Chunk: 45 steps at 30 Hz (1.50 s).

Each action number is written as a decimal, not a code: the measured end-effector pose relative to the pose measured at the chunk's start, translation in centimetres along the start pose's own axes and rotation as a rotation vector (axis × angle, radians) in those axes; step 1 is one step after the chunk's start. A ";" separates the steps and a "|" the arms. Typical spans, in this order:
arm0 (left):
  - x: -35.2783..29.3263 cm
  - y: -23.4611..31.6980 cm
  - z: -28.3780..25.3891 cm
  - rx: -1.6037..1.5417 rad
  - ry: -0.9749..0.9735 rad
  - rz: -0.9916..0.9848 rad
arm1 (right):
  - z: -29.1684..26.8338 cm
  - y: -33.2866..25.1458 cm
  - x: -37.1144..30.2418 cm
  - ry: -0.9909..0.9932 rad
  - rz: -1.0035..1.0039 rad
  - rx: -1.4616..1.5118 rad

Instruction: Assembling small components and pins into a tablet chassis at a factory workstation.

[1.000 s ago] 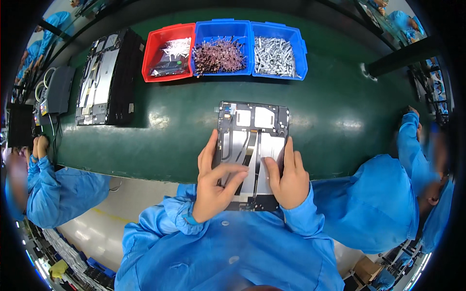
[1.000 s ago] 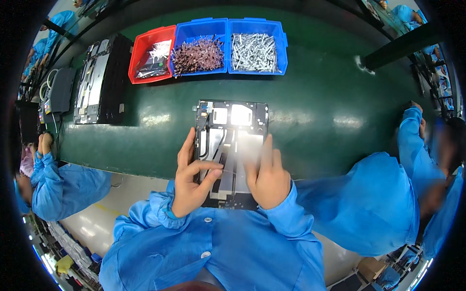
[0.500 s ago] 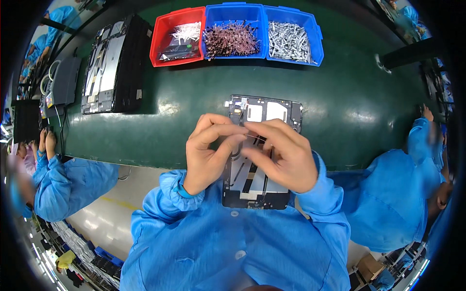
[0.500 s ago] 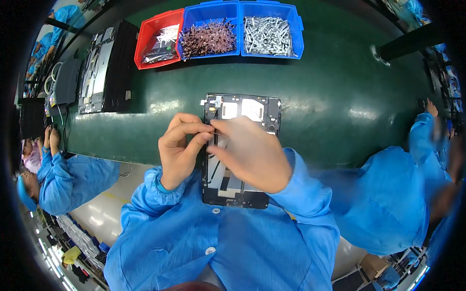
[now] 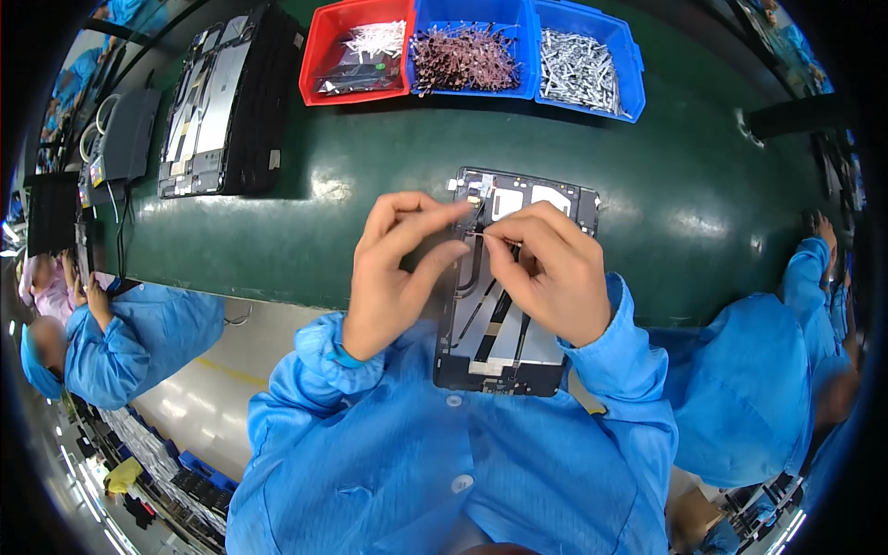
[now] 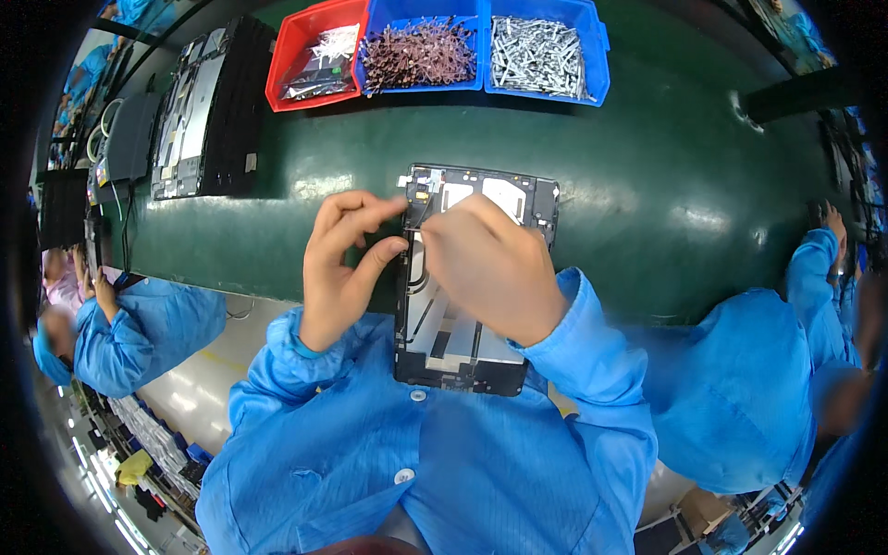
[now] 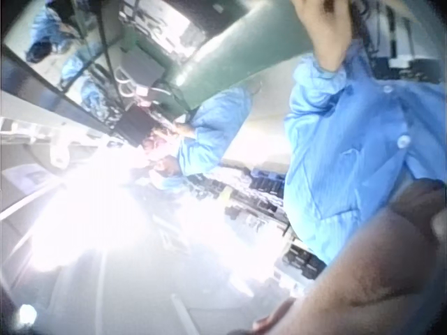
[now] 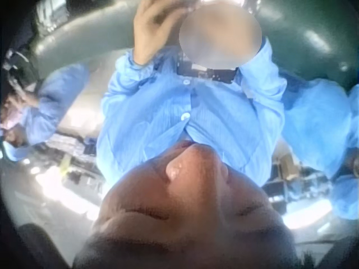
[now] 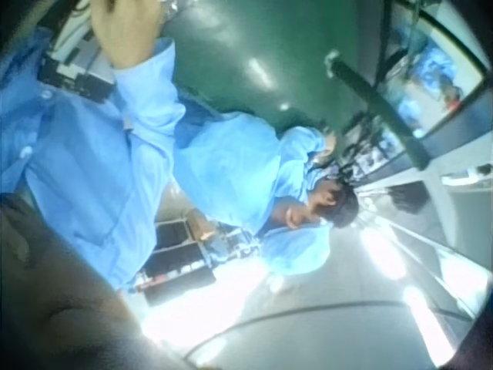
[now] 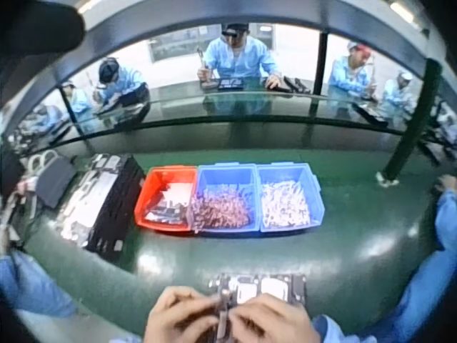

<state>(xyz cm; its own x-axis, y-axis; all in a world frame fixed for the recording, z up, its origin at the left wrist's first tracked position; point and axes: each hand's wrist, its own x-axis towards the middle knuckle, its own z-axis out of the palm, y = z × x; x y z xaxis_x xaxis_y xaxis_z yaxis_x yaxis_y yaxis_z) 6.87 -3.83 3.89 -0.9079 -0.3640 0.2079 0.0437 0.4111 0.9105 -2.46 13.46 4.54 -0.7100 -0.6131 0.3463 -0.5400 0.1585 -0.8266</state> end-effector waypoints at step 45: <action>3.7 -2.9 -2.8 -0.288 -0.507 -0.652 | 1.3 2.2 0.2 -0.212 -0.134 -0.344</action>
<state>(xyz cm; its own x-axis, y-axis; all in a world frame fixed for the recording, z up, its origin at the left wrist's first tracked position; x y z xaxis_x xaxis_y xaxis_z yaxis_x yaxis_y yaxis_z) 4.58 -8.65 3.02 -0.8615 -0.0091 -0.5076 -0.5076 -0.0014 0.8616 -3.17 12.70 2.22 -0.5342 -0.7858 0.3116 -0.7660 0.2940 -0.5717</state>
